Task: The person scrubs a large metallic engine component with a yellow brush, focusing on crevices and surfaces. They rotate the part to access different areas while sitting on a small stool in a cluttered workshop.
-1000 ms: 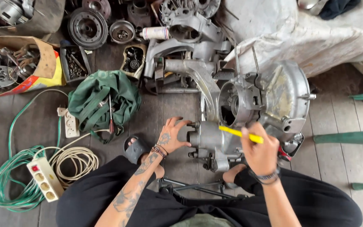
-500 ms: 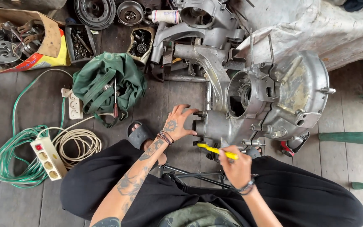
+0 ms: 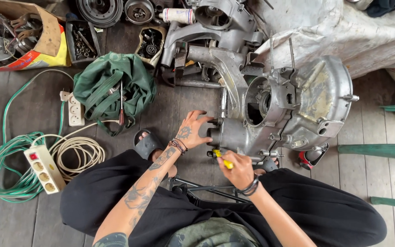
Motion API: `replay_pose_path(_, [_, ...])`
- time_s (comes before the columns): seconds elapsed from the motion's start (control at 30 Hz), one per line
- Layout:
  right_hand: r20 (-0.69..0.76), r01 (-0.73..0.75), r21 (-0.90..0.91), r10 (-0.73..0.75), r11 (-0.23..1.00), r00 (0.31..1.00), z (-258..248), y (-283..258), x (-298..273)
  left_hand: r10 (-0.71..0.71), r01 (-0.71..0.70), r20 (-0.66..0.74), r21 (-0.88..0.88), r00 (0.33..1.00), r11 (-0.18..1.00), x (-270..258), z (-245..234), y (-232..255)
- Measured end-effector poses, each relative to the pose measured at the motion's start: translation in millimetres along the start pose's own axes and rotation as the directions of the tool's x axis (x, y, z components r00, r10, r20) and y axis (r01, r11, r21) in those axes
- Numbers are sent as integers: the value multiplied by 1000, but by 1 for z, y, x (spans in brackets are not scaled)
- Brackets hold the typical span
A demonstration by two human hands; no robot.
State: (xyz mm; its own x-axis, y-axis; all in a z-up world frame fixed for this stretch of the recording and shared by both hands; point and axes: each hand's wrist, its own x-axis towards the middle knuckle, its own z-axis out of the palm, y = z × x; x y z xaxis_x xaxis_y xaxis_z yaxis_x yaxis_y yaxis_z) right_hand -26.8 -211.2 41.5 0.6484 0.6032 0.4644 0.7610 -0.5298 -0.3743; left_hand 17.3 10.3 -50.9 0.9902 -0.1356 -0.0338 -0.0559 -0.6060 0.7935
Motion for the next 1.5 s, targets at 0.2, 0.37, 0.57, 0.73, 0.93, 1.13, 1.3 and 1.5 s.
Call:
replay_pose_path(0.2, [40, 154, -116, -150, 981, 988, 11, -25, 9, -12, 12, -3, 6, 1000, 1000, -1, -5, 6])
replay_pose_path(0.37, [36, 137, -184, -132, 973, 991, 36, -14, 6, 1, -1, 3, 28, 1000, 1000, 0, -4, 3])
replay_pose_path(0.57, [-16, -129, -99, 128, 987, 992, 7, -3, 17, -6, 6, -5, 25, 1000, 1000, 0, -7, 3])
replay_pose_path(0.73, [-14, -181, -52, 180, 982, 984, 15, -1, 22, -9, 9, 6, 54, 1000, 999, 0, -2, 2])
replay_pose_path(0.93, [48, -172, -137, 180, 976, 982, -1, -7, 34, -4, 6, -17, 68, 1000, 998, -4, 3, -1])
replay_pose_path(1.13, [76, -165, -58, 170, 985, 983, -7, -6, 55, 1, 1, -39, 46, 999, 999, 2, -5, 3])
replay_pose_path(1.3, [187, -68, -147, 95, 987, 978, 25, 12, 33, -4, 5, -21, 69, 1000, 998, 0, -7, 7])
replay_pose_path(1.5, [220, -113, -78, 128, 991, 967, -1, 13, 27, -4, 4, -33, 10, 999, 1000, -2, -8, 9])
